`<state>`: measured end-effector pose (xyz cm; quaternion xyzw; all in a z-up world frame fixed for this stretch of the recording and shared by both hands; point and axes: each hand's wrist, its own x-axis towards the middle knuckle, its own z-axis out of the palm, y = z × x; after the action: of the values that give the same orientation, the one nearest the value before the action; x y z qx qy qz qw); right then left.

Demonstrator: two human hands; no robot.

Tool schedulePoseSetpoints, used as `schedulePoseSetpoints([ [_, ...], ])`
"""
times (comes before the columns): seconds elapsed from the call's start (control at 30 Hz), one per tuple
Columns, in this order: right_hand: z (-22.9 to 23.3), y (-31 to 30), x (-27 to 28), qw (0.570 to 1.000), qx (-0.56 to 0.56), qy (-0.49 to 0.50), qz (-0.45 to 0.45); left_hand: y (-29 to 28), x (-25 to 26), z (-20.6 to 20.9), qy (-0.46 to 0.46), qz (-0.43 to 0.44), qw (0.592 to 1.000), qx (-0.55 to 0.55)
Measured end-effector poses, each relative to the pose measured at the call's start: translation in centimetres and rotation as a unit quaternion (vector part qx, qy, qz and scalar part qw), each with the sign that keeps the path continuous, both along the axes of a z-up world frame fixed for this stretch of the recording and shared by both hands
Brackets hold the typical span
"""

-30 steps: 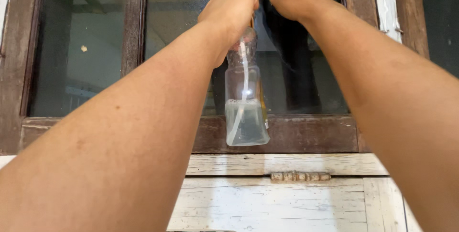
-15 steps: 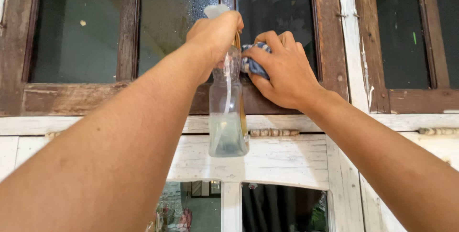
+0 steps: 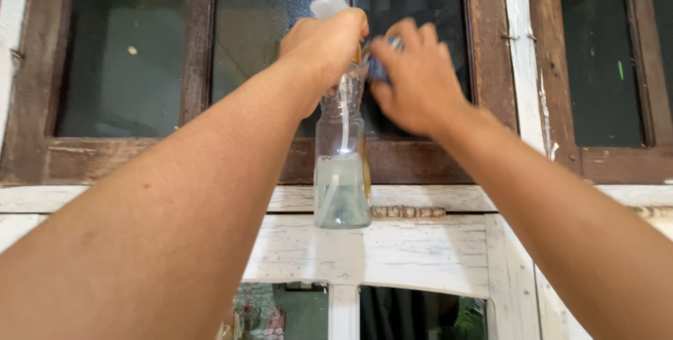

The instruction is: The person sprays a window with a spray bottle and wipes it with a cloth. They continue cleaning multiple window panes and the wooden frame, then move to clean a white wooden door with glass panels.

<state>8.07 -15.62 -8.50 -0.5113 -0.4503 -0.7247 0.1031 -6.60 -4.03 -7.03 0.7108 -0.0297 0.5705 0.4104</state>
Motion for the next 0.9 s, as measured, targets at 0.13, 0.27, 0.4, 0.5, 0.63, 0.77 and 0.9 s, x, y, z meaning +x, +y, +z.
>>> schedulePoseSetpoints([
  [0.13, -5.2, -1.9, -1.7, 0.992, -0.117, 0.011, -0.043, 0.3, 0.3, -0.9, 0.009, -0.012, 1.000, -0.012],
  [0.27, -4.3, -3.8, -2.0, 0.982, -0.137, -0.009, -0.127, -0.1, 0.4, -1.5, 0.027, 0.005, 0.999, -0.016],
  [0.4, -4.6, -9.0, 0.0, 0.978, -0.087, -0.030, -0.185, -0.1, 0.2, -1.7, 0.066, 0.005, 0.998, 0.009],
  [0.5, -5.5, -9.8, 0.5, 0.979, -0.044, -0.010, -0.201, 0.2, -0.2, -2.2, 0.073, 0.005, 0.997, 0.017],
  [0.63, -5.5, -5.3, -1.3, 0.990, -0.059, -0.020, -0.124, -0.2, 0.0, -2.0, 0.070, 0.006, 0.997, 0.030],
  [0.77, -4.6, -0.7, -3.9, 0.968, -0.107, 0.016, -0.225, -0.4, 0.5, -1.3, 0.012, -0.016, 1.000, -0.002],
  [0.9, -4.8, -3.6, -2.5, 0.980, -0.133, -0.045, -0.141, 0.0, 0.3, -1.0, 0.039, -0.016, 0.999, -0.007],
])
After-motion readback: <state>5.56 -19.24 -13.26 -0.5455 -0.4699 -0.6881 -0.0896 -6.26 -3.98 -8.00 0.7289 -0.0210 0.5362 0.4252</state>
